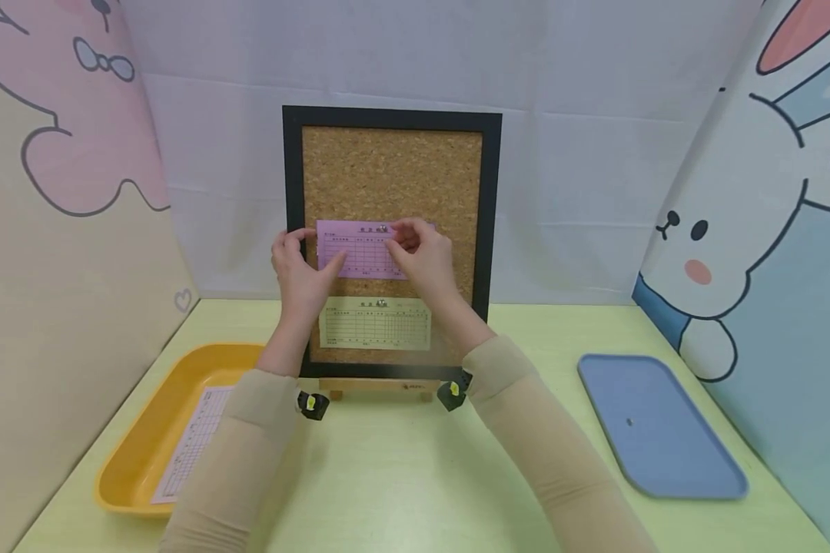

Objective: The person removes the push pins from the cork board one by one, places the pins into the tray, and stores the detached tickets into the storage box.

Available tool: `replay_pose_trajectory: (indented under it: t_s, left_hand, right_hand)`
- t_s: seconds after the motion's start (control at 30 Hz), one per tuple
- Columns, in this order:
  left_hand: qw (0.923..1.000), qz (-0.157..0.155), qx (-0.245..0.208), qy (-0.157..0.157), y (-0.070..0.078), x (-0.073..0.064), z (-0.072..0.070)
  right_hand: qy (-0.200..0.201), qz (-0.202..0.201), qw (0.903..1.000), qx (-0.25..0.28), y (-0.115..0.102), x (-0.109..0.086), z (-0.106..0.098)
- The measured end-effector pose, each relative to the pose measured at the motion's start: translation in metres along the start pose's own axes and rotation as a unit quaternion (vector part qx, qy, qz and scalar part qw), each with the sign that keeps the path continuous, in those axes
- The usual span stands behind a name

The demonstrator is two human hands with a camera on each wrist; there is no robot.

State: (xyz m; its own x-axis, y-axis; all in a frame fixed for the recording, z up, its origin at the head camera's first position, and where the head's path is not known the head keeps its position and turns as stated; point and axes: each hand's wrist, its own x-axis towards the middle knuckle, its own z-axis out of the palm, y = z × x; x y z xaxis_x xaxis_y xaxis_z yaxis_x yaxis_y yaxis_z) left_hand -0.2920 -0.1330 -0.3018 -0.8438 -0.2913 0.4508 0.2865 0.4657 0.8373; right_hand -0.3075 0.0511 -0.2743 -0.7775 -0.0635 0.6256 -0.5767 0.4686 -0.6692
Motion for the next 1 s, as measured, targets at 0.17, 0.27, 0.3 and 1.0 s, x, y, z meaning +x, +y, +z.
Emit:
replay_pose_trajectory:
  t_s: [0.17, 0.27, 0.3, 1.0]
  left_hand:
    - [0.9999, -0.015, -0.006, 0.006, 0.002, 0.003, 0.001]
    - [0.9996, -0.025, -0.009, 0.009, 0.003, 0.004, 0.001]
    - [0.9996, -0.027, -0.008, 0.01, 0.003, 0.005, 0.001]
    - [0.9976, -0.048, 0.021, 0.046, 0.004, 0.002, 0.007]
  right_hand:
    - [0.006, -0.015, 0.9992, -0.036, 0.001, 0.005, 0.005]
    - [0.012, -0.019, 0.9972, -0.072, 0.0, 0.006, 0.007]
    - [0.014, -0.018, 0.996, -0.086, -0.001, 0.006, 0.008]
    - [0.047, 0.023, 0.9707, -0.235, -0.012, 0.013, 0.016]
